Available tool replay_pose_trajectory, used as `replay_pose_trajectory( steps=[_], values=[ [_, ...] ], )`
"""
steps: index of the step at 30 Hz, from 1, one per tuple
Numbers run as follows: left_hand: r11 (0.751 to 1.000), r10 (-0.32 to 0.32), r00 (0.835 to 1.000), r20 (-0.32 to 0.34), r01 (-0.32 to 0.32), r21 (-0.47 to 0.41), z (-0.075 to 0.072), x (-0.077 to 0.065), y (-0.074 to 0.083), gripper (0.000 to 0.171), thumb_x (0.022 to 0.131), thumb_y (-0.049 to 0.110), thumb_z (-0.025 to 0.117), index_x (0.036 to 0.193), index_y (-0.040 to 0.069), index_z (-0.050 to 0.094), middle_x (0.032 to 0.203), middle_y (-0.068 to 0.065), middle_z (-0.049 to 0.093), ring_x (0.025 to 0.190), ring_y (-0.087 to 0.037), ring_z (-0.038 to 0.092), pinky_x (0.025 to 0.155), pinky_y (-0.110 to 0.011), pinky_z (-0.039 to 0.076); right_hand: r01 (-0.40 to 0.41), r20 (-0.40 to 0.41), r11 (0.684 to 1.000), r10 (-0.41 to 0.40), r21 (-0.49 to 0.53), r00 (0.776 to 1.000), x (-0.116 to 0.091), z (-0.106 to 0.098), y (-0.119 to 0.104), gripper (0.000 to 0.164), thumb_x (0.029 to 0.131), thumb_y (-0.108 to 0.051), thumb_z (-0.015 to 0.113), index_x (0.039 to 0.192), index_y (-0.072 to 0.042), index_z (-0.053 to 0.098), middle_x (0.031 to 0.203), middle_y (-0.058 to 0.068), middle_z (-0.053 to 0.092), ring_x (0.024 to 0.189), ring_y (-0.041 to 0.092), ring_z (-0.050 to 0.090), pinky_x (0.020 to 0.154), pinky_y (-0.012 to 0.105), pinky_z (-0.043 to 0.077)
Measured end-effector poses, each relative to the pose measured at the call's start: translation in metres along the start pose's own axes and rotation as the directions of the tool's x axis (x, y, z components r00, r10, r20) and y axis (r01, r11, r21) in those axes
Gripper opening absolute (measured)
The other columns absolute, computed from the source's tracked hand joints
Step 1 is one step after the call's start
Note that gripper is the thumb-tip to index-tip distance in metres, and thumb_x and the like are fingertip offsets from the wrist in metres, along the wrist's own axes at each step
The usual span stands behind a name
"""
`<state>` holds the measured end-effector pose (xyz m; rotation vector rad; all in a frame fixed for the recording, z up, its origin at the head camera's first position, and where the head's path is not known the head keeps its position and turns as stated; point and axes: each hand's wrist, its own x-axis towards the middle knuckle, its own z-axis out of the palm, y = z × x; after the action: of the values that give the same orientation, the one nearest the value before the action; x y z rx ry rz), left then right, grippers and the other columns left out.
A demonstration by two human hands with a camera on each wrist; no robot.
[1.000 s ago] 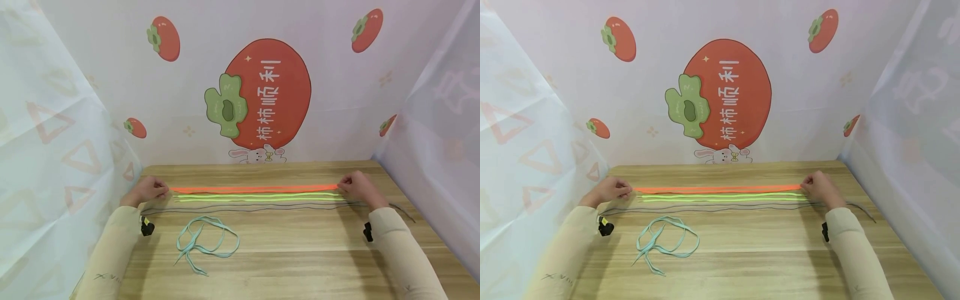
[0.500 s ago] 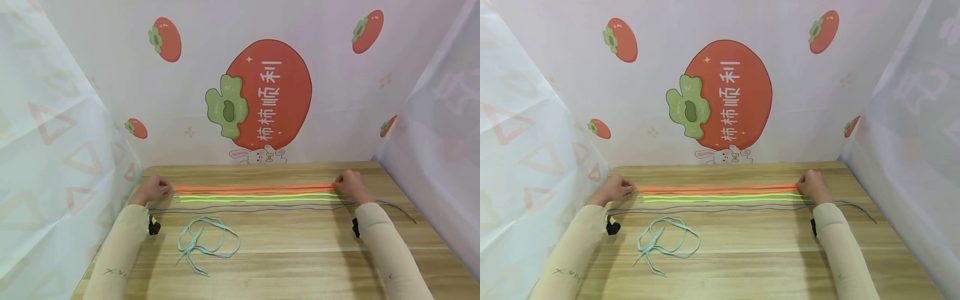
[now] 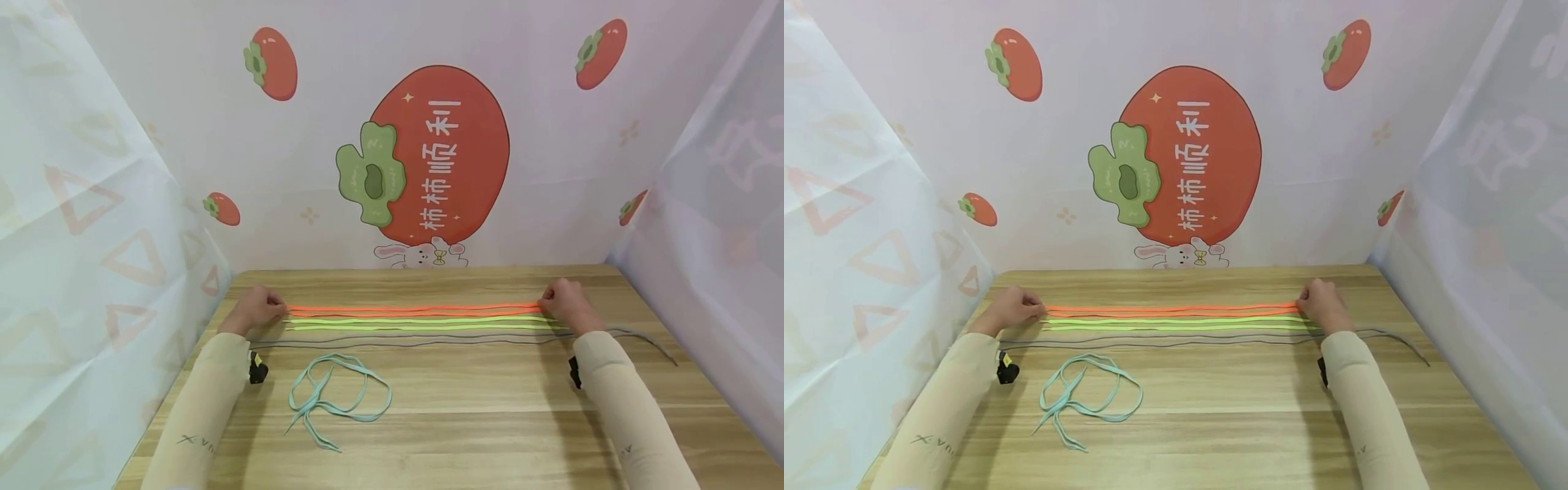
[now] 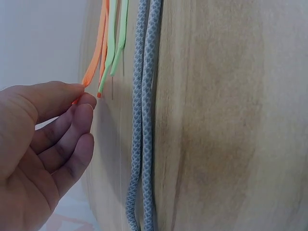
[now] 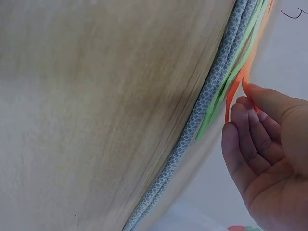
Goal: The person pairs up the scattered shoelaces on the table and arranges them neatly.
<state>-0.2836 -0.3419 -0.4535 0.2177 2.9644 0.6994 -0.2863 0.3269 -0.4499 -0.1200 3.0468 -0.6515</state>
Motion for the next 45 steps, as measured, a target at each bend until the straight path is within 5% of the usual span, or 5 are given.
replay_pose_trajectory(
  steps=[12,17,27,40,45],
  values=[
    [0.998,0.05,0.998,-0.042,-0.052,-0.027,-0.006,-0.01,-0.008,0.025,0.101,0.015,0.066,0.112,-0.005,0.076,0.11,-0.025,0.076,0.103,-0.042,0.071,0.09,-0.058,0.058,-0.008,-0.014,0.999,0.009,0.034,1.0,-0.003,0.0,0.009,0.023,0.101,-0.013,0.066,0.106,0.008,0.073,0.103,0.026,0.073,0.086,0.03,0.068,0.073,0.044,0.058],
    [0.997,0.064,0.997,-0.047,-0.066,-0.042,-0.007,-0.018,-0.008,0.028,0.103,0.014,0.064,0.117,-0.008,0.074,0.113,-0.027,0.075,0.103,-0.042,0.072,0.089,-0.058,0.059,0.014,-0.038,0.999,-0.012,0.033,0.999,-0.006,-0.002,0.008,0.027,0.101,-0.014,0.065,0.11,0.01,0.072,0.108,0.031,0.073,0.092,0.038,0.07,0.078,0.051,0.06],
    [0.99,0.14,0.99,-0.011,-0.14,0.003,-0.007,-0.038,0.023,0.03,0.104,0.016,0.065,0.122,-0.007,0.073,0.113,-0.022,0.078,0.103,-0.037,0.075,0.09,-0.052,0.061,0.055,-0.003,0.998,-0.055,0.034,0.999,-0.014,-0.007,-0.006,0.044,0.104,-0.02,0.066,0.13,0.015,0.064,0.119,0.034,0.07,0.108,0.047,0.069,0.092,0.06,0.058],
    [0.941,0.337,0.94,0.05,-0.338,0.013,0.008,-0.056,0.074,0.024,0.1,0.009,0.07,0.118,-0.006,0.075,0.111,-0.018,0.078,0.096,-0.028,0.077,0.086,-0.044,0.064,0.189,0.014,0.981,-0.19,0.038,0.982,-0.019,0.008,-0.052,0.04,0.103,-0.019,0.068,0.127,0.013,0.066,0.115,0.027,0.074,0.106,0.041,0.072,0.093,0.055,0.06],
    [0.901,0.431,0.897,0.103,-0.433,0.001,0.017,-0.062,0.094,0.02,0.099,0.006,0.071,0.115,-0.006,0.075,0.111,-0.02,0.078,0.095,-0.027,0.077,0.085,-0.041,0.064,0.231,0.058,0.972,-0.234,0.045,0.971,-0.023,0.016,-0.076,0.037,0.102,-0.019,0.071,0.125,0.011,0.069,0.112,0.022,0.076,0.103,0.035,0.073,0.091,0.052,0.061]
  ],
)
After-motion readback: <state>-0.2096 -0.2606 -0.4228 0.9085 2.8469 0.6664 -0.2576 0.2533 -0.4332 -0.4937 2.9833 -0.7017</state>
